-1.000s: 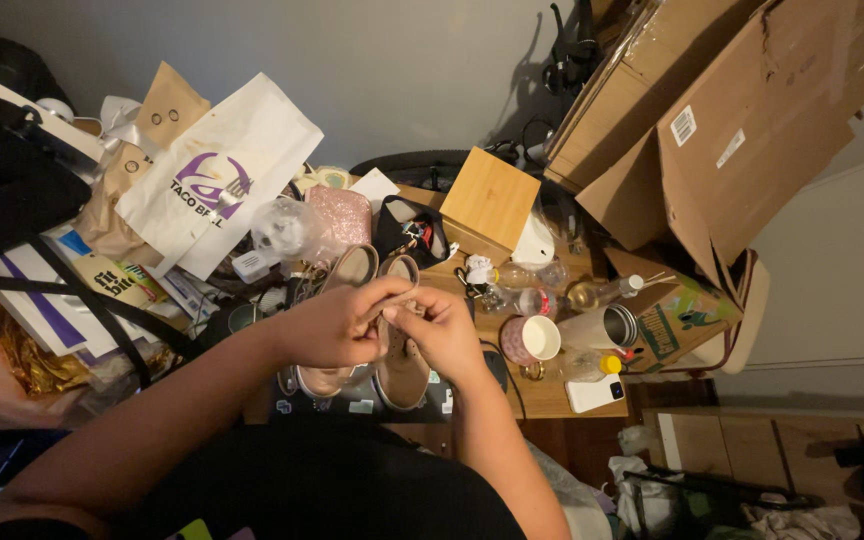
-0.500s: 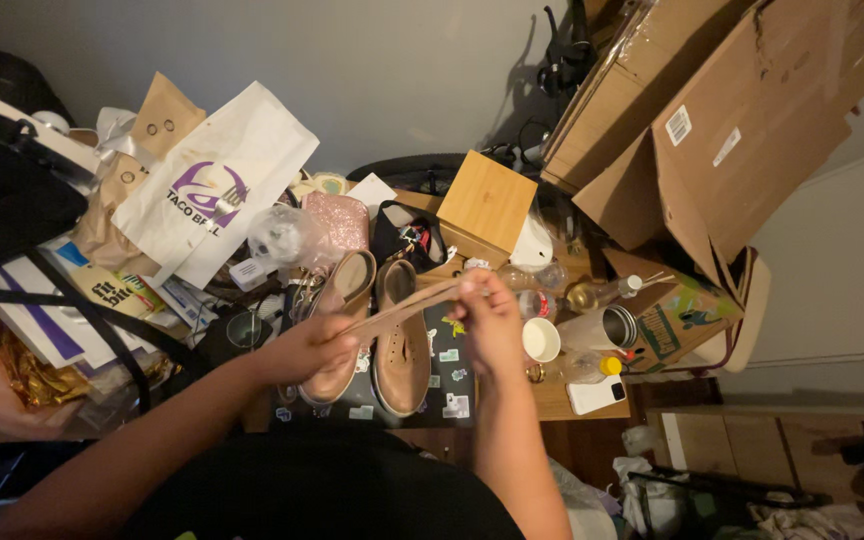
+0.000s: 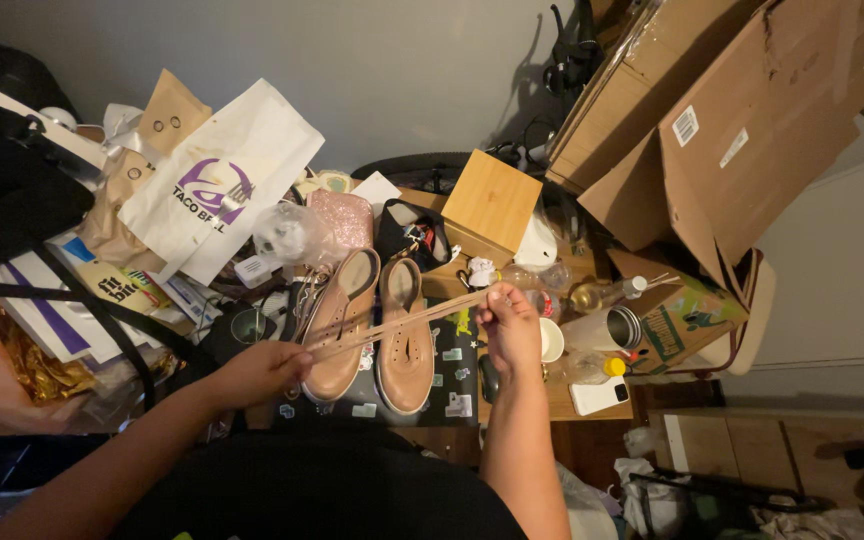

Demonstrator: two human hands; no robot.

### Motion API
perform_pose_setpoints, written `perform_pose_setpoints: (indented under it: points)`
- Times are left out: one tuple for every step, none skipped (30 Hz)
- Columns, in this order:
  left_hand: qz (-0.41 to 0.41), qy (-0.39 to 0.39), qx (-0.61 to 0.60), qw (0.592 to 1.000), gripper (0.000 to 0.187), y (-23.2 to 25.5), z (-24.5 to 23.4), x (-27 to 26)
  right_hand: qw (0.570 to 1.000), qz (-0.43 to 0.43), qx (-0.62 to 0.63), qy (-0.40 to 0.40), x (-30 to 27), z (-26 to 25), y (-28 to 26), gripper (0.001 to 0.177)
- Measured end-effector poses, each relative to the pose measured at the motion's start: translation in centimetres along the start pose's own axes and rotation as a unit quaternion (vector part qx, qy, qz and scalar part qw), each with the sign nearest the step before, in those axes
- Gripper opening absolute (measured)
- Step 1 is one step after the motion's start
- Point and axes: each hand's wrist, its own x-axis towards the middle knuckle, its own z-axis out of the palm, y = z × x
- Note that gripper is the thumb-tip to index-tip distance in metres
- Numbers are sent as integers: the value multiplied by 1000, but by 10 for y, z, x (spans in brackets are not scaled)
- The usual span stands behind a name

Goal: The person removes the laces from a pair of tan shoes and then re-laces them one at a time, threading the laces through the eyelets and tying a knot. The shoes remain on a cluttered table throughout the process.

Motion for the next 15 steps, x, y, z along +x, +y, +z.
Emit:
perform_pose_setpoints:
  points:
    - [-1,12,29,1000,41,1,-1,-3,1000,3,-5,8,1,-2,3,6]
    - [-3,25,58,998,42,2,-2,-5,1000,5,-11,16,1,-4,5,6]
    - [-9,27,56,998,43,4,-3,-6,1000,7,-14,18,2,-6,7,6]
    - [-14,28,55,998,44,5,-4,-7,1000,8,-18,20,2,-8,8,5]
    - [-20,30,54,998,44,6,-4,-8,999,9,-21,22,2,-10,10,5]
    - [-25,34,46,998,45,7,-5,-9,999,7,-22,22,2,-11,11,5]
    - [-30,37,37,998,45,7,-6,-9,999,5,-24,21,2,-12,12,5]
    - [-35,41,28,998,46,6,-6,-9,999,3,-25,21,2,-13,13,5]
    - [-32,42,30,998,46,5,-6,-9,1000,2,-23,18,1,-13,14,5]
    - [-28,43,31,998,47,4,-7,-9,1000,0,-22,15,1,-13,14,6]
    - [-24,44,33,998,47,4,-8,-8,1000,-2,-20,12,1,-12,14,7]
    - [-21,41,15,999,47,3,-8,-7,1000,-4,-22,11,1,-10,14,6]
    - [-17,37,-3,999,46,3,-9,-6,1000,-7,-24,10,1,-9,12,5]
    - [-14,33,-21,999,46,4,-9,-5,1000,-9,-26,9,2,-6,9,5]
    - [-12,31,0,999,44,5,-10,-4,999,-21,-39,11,2,-5,5,3]
